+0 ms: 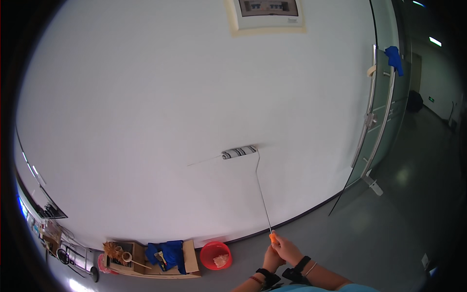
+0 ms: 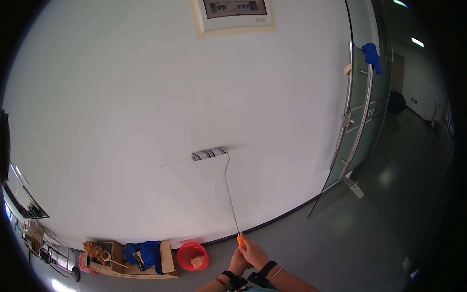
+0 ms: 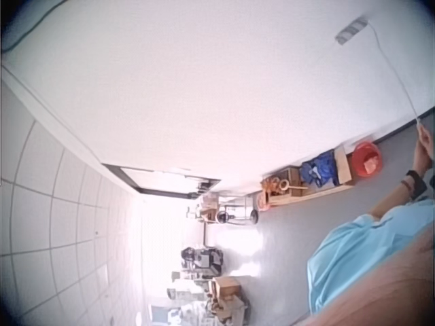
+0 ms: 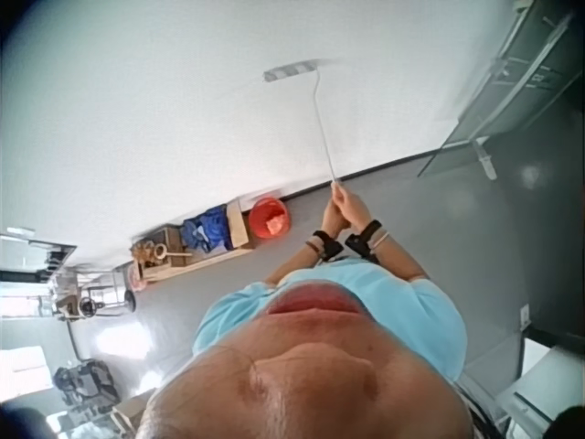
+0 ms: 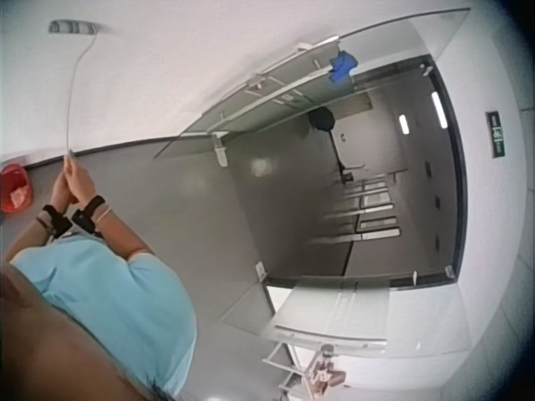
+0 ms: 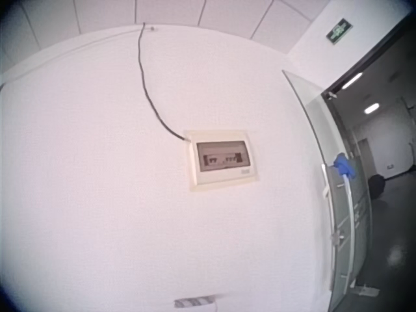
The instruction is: Apply paint to a white wall using a paint roller.
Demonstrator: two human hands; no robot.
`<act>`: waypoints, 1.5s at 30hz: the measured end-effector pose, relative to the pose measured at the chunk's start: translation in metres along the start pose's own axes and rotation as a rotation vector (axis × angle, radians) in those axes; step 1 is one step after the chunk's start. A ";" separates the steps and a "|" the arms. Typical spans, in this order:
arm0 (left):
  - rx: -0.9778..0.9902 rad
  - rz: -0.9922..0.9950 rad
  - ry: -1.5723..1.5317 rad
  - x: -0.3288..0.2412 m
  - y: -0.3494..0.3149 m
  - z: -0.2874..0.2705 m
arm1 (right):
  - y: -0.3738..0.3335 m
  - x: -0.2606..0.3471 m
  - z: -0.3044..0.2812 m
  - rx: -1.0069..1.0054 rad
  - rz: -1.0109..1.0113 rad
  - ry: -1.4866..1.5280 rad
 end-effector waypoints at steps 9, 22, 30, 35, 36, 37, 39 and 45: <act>-0.028 0.204 0.153 0.029 0.022 0.008 | 0.019 -0.003 -0.003 -0.032 -0.056 -0.044; -0.321 0.299 0.052 -0.088 0.157 -0.026 | 0.104 0.105 -0.108 -0.187 -0.506 -0.002; -0.344 0.429 0.008 -0.159 0.221 -0.042 | 0.139 0.165 -0.162 -0.302 -0.689 0.021; -0.364 0.495 -0.066 -0.184 0.241 -0.055 | 0.150 0.195 -0.177 -0.314 -0.720 0.012; -0.348 0.457 -0.133 -0.187 0.243 -0.054 | 0.153 0.198 -0.179 -0.288 -0.696 0.013; -0.352 0.457 -0.132 -0.189 0.245 -0.056 | 0.156 0.199 -0.180 -0.262 -0.671 0.014; -0.341 0.471 -0.074 -0.197 0.249 -0.058 | 0.159 0.202 -0.181 -0.275 -0.702 0.037; -0.441 0.633 0.140 -0.206 0.232 -0.055 | 0.157 0.194 -0.174 -0.083 -0.724 0.365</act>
Point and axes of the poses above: each hand's wrist, its own y-axis towards the middle knuckle, its own z-axis out of the palm, x = y × z, the point moved 9 cm from there along y, towards the middle knuckle, and after that the axes turned 14 degrees about z, right-handed, at the moved point
